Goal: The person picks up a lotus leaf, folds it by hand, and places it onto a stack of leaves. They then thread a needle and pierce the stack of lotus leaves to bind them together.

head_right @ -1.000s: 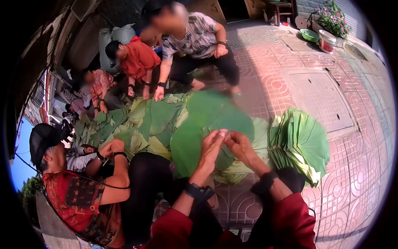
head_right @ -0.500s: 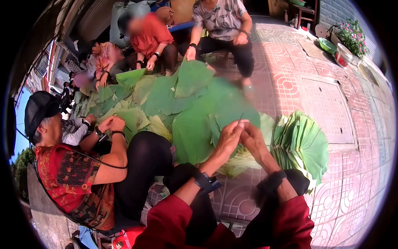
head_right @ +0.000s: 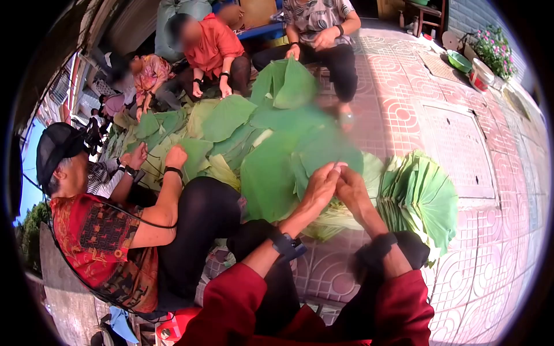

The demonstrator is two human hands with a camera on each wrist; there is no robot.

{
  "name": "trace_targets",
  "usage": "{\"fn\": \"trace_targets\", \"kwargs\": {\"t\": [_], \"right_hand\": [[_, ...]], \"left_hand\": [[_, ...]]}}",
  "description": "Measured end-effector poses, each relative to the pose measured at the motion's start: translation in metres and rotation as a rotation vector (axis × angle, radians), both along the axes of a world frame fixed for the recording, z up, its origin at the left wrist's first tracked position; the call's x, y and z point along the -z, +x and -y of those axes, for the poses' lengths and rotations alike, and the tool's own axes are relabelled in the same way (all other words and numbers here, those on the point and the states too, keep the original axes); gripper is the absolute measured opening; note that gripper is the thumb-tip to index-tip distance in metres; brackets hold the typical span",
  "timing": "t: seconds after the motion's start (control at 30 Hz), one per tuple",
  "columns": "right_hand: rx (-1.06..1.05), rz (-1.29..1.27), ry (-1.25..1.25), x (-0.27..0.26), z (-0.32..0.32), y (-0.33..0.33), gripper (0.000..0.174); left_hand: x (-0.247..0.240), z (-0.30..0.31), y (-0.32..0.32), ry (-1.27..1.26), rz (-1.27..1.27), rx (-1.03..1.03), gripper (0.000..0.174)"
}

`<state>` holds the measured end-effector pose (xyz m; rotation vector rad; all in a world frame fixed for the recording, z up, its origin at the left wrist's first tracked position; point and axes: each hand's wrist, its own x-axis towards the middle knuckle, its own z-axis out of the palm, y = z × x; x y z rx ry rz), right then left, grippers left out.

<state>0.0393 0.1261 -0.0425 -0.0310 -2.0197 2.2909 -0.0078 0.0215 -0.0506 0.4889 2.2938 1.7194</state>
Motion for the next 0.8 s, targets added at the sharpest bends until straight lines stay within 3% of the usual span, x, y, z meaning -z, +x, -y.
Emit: {"fn": "trace_targets", "kwargs": {"t": [0.37, 0.57, 0.8], "right_hand": [[-0.035, 0.005, 0.007, -0.001, -0.002, 0.002, 0.015], [-0.02, -0.03, 0.03, 0.004, 0.0, -0.002, 0.013], [0.004, -0.049, 0.054, 0.012, -0.004, -0.007, 0.013]], "left_hand": [[0.012, -0.005, -0.003, -0.046, -0.145, -0.065, 0.03], [0.0, -0.004, 0.0, -0.134, -0.098, -0.073, 0.03], [-0.007, -0.004, 0.002, -0.063, -0.073, -0.035, 0.032]]}}
